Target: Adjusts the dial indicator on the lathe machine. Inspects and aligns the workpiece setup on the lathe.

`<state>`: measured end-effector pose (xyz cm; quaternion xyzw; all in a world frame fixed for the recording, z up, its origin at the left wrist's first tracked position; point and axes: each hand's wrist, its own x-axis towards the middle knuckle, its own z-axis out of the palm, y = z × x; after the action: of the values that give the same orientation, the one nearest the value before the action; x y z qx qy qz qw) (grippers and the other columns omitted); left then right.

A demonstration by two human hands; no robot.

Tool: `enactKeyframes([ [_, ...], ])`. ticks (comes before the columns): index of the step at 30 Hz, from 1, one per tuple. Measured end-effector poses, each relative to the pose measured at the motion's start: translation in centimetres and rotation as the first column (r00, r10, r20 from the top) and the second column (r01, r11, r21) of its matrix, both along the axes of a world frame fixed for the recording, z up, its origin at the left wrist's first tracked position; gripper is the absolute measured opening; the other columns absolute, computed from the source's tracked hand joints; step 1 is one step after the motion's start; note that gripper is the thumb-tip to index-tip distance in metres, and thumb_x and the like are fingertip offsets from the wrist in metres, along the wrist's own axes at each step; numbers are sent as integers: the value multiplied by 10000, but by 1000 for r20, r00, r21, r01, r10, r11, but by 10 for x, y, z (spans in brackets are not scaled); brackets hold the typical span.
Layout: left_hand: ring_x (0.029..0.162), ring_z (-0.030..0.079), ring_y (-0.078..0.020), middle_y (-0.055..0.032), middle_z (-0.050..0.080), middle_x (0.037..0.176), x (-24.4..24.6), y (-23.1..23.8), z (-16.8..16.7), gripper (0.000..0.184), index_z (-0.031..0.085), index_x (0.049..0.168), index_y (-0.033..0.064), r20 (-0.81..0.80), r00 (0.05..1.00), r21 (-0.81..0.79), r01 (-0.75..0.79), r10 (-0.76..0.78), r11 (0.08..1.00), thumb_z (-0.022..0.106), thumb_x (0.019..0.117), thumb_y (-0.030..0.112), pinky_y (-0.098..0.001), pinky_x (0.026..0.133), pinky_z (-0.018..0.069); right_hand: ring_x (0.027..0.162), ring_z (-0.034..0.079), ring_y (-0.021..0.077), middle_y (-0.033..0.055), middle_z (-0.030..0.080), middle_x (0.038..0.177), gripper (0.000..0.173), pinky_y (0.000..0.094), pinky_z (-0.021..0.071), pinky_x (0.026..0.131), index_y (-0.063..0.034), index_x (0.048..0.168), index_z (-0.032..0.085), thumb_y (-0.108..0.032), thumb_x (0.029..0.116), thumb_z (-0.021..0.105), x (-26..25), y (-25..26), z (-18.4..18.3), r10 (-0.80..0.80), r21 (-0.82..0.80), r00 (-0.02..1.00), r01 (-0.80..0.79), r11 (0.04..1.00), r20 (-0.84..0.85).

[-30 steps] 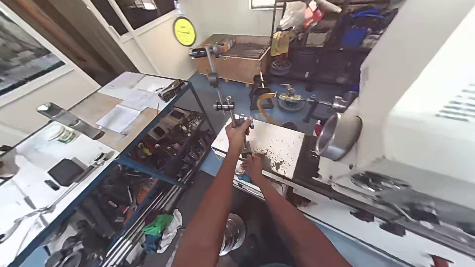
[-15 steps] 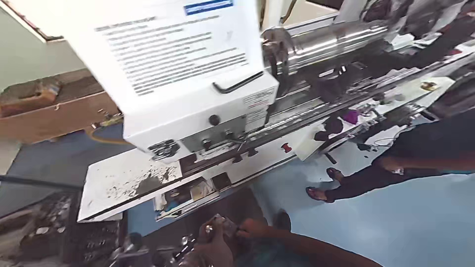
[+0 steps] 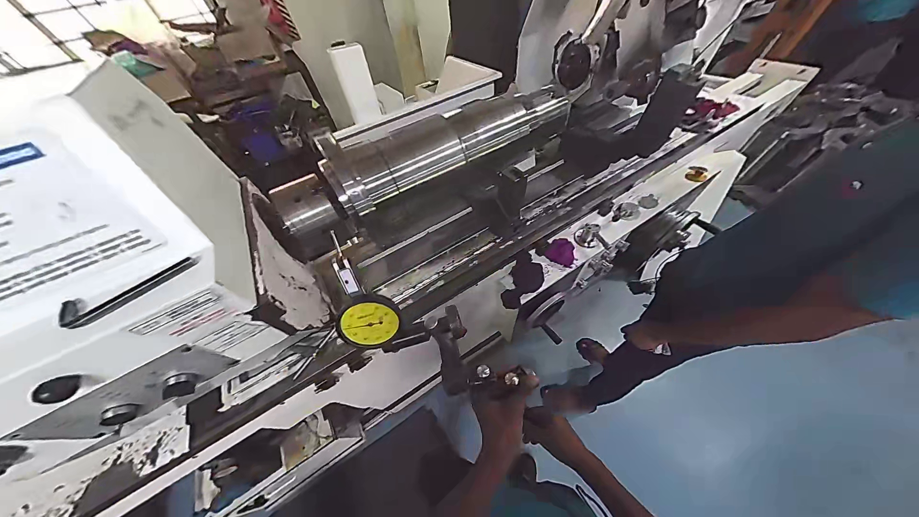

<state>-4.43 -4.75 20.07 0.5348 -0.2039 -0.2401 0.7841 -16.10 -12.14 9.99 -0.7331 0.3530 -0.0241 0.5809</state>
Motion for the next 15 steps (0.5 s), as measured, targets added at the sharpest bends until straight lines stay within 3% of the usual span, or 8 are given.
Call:
enactKeyframes([
  [5, 730, 718, -88, -17, 734, 818, -5, -86, 13, 229, 674, 978, -18, 62, 997, -39, 58, -55, 998, 800, 787, -21, -277, 713, 637, 751, 710, 162, 98, 740, 822, 253, 368, 596, 760, 37, 977, 745, -182, 978, 618, -8, -81, -5, -86, -16, 995, 87, 996, 41],
  [8, 709, 704, -82, -22, 726, 788, 5, -138, 12, 209, 681, 958, -21, 66, 995, -27, 70, -68, 997, 797, 785, -33, -257, 691, 621, 713, 714, 143, 69, 732, 774, 312, 366, 610, 740, 8, 881, 735, -275, 971, 638, 1, -131, -17, -98, -52, 994, 100, 994, 43],
  [11, 702, 705, -93, -30, 719, 783, 21, -189, 8, 204, 671, 959, -20, 47, 997, -23, 66, -65, 998, 777, 790, -63, -269, 686, 629, 655, 695, 133, 47, 711, 720, 304, 365, 598, 699, -12, 816, 715, -265, 969, 642, 15, -180, -23, -87, -54, 995, 89, 995, 47],
  [15, 674, 702, -112, -54, 716, 768, 42, -255, 11, 196, 669, 959, -29, -39, 995, 37, 92, -90, 995, 791, 806, -28, -280, 661, 623, 641, 685, 118, 43, 700, 708, 278, 346, 597, 684, 0, 834, 713, -214, 980, 614, 35, -240, -15, -115, -42, 993, 116, 992, 21],
])
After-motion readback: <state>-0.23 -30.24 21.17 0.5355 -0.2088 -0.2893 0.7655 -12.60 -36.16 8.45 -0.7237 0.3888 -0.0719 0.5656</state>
